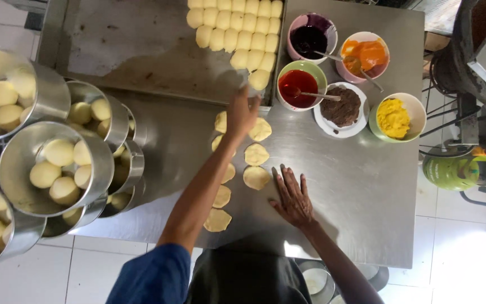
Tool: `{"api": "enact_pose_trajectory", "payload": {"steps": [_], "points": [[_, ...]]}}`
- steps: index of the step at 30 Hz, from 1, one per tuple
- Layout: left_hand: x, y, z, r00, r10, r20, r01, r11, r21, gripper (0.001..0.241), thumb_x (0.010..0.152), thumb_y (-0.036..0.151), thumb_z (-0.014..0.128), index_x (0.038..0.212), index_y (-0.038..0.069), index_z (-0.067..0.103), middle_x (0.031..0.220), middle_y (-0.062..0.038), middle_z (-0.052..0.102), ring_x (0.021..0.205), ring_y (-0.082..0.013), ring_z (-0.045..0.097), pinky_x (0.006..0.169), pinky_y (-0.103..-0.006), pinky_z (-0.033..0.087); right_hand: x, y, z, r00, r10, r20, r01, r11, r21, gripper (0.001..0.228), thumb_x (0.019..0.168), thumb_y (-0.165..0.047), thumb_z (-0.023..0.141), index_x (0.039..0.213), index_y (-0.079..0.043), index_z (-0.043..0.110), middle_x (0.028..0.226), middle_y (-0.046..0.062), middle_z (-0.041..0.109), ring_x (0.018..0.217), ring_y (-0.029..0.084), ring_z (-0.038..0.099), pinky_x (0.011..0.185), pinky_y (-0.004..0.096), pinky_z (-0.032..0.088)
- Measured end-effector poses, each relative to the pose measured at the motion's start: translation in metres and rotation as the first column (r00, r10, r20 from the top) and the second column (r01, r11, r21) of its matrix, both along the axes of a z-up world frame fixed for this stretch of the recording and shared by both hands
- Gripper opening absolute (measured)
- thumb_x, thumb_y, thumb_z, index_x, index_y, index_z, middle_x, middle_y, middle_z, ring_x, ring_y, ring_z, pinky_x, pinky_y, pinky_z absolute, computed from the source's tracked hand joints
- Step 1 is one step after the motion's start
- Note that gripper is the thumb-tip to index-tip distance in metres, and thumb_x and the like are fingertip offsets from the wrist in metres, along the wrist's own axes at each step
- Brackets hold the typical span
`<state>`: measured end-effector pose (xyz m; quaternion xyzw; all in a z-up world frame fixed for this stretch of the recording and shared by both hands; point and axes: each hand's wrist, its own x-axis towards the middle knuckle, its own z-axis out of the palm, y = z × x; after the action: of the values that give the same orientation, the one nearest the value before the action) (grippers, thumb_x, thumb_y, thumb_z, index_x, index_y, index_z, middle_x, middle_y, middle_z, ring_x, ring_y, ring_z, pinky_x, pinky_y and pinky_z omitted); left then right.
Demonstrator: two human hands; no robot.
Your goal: Filling and shaping dough balls into buns and placing them into metal baking tins.
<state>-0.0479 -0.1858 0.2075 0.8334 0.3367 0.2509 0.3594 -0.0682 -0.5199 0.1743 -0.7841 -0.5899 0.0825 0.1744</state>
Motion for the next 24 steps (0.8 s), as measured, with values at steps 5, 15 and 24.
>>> {"api": "enact_pose_trajectory", "payload": {"steps": [5, 15, 24], "points": [[0.08, 0.074, -0.179, 0.971, 0.168, -0.171, -0.176, 0.984, -0.035, 0.054, 0.094, 0.044, 0.067, 0.103, -0.009, 0.07, 0.1, -0.035, 0.069, 0.099, -0.0522, 0.067, 0.087, -0.057, 0.054, 0.003, 0.003, 0.013, 1.0, 0.004, -0.017, -0.004, 1.0, 0.002, 0.09, 0.094, -0.055, 0.057, 0.161, -0.006, 0.023, 0.169, 0.021, 0.022, 0.156, 0.039, 0.021, 0.122, 0.065, 0.014], [0.117, 0.056, -0.105, 0.88, 0.28, -0.385, -0.38, 0.9, -0.214, 0.055, 0.079, 0.053, 0.075, 0.094, 0.0, 0.077, 0.096, -0.027, 0.074, 0.095, -0.044, 0.071, 0.085, -0.0517, 0.056, 0.004, 0.005, 0.012, 1.0, -0.009, -0.024, 0.01, 1.0, 0.024, 0.092, 0.095, -0.068, 0.047, 0.159, -0.003, 0.031, 0.168, 0.018, 0.026, 0.157, 0.035, 0.022, 0.125, 0.06, 0.009], [0.106, 0.064, -0.152, 0.918, 0.367, 0.15, -0.332, 0.919, -0.213, 0.034, 0.075, 0.022, 0.079, 0.095, 0.0, 0.063, 0.087, -0.022, 0.071, 0.084, -0.0408, 0.071, 0.074, -0.0465, 0.055, 0.004, 0.004, 0.013, 1.0, -0.01, -0.013, 0.011, 1.0, 0.025, 0.094, 0.096, -0.071, 0.045, 0.159, -0.004, 0.031, 0.169, 0.018, 0.026, 0.157, 0.035, 0.022, 0.126, 0.061, 0.011]]}}
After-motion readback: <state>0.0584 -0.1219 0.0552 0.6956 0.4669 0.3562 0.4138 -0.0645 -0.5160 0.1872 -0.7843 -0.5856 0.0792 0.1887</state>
